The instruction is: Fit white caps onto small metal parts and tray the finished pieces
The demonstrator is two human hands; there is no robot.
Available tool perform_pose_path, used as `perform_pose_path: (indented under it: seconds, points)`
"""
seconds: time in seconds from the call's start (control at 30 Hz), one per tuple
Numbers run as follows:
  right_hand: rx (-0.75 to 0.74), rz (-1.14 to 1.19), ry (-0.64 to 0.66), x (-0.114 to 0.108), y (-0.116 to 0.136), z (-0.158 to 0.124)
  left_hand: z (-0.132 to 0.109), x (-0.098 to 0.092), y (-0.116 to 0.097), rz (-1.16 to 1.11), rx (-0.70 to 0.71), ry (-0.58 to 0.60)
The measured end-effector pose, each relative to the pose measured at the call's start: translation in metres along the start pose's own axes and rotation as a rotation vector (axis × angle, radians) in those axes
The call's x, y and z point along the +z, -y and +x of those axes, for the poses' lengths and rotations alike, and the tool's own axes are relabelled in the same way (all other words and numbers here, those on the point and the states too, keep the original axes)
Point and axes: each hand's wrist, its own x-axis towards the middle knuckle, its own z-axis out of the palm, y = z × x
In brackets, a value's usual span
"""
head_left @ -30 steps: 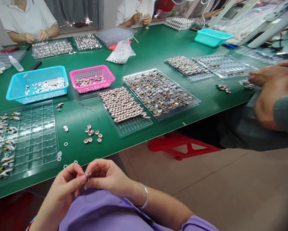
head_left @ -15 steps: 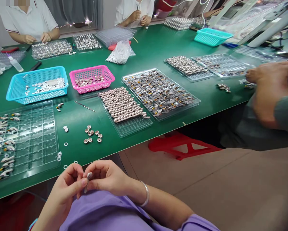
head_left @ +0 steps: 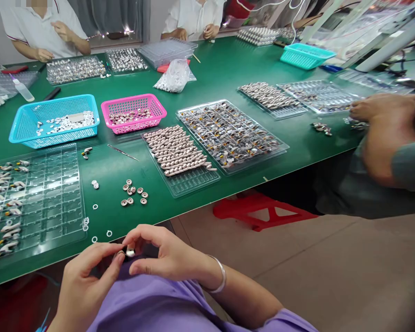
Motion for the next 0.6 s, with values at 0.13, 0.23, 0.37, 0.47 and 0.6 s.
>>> perform_pose_path:
  seconds: [0.13,0.23,0.37,0.47,0.6]
  points:
    - [-0.010,-0.160,-0.037,-0.003,0.005,-0.002,-0.002,0.004,0.001,0.199,0.259,-0.087]
    - [-0.031,-0.213,-0.065,0.000,0.000,-0.002,-0.003,0.007,0.005,0.251,0.314,-0.094]
    - [-0.095,-0.230,-0.123,0.007,-0.008,-0.004,-0.003,0.008,0.006,0.262,0.351,-0.108]
    - [-0.176,-0.219,-0.183,0.012,-0.013,-0.005,-0.003,0.007,0.004,0.250,0.344,-0.114]
    - [-0.311,-0.249,-0.253,0.017,-0.016,-0.006,-0.002,0.009,0.001,0.247,0.339,-0.141]
